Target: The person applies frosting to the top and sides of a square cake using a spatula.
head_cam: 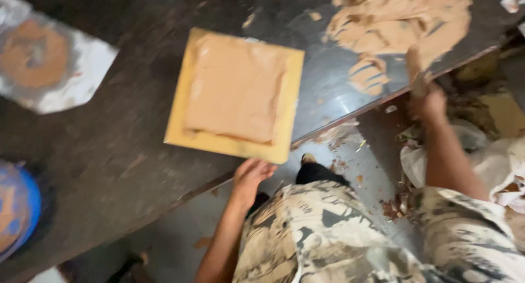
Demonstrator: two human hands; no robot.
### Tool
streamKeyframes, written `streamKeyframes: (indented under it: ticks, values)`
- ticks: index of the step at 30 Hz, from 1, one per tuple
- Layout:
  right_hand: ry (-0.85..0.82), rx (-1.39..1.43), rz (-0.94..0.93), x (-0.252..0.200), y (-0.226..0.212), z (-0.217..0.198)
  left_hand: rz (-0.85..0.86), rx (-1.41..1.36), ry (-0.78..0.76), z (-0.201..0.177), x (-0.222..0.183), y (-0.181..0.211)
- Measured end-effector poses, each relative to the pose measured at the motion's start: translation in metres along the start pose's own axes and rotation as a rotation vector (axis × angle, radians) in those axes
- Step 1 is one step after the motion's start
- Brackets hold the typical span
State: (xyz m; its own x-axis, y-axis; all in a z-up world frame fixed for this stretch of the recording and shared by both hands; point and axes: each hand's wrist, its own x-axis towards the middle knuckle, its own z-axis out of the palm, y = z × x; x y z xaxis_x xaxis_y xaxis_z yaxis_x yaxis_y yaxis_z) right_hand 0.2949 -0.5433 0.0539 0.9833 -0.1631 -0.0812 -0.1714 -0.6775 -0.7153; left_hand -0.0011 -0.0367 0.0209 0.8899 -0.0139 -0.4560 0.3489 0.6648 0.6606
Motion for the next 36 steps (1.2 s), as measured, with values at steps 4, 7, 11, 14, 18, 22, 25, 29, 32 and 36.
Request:
streamKeyframes:
  ticks: [4, 7, 11, 14, 18, 22, 25, 29, 32, 36]
  values:
    - [0.176, -0.191, 0.084, 0.007, 0.06, 0.034, 0.084, -0.149, 0.126, 0.006, -0.002, -0.009]
    - [0.118, -0.486, -0.11, 0.046, 0.07, 0.065, 0.213, -0.07, 0.179, 0.01, -0.002, -0.011]
    - [-0.266, -0.68, -0.057, 0.059, 0.05, 0.094, 0.208, -0.071, 0.374, 0.031, -0.003, -0.016]
    - [-0.387, -0.433, -0.292, 0.02, 0.053, 0.082, 0.259, -0.085, 0.41, 0.05, 0.003, -0.02]
    - [-1.087, 0.332, 0.311, 0.035, 0.04, 0.02, 0.283, -0.056, 0.501, 0.063, 0.006, -0.029]
    - [-1.026, 0.155, 0.04, 0.065, 0.045, -0.042, 0.292, -0.089, 0.471, 0.068, 0.009, -0.03]
    - [-0.434, -0.664, -0.636, 0.067, 0.057, -0.059, 0.335, -0.078, 0.486, 0.073, 0.01, -0.036]
    - [-0.512, -0.601, -0.666, 0.04, 0.048, 0.024, 0.345, -0.106, 0.497, 0.08, 0.018, -0.037]
    - [-0.718, -0.198, -0.634, 0.039, 0.04, 0.063, 0.327, -0.149, 0.508, 0.081, 0.019, -0.043]
    - [-0.614, -0.134, -0.417, 0.06, 0.078, 0.01, 0.346, -0.127, 0.539, 0.087, 0.02, -0.044]
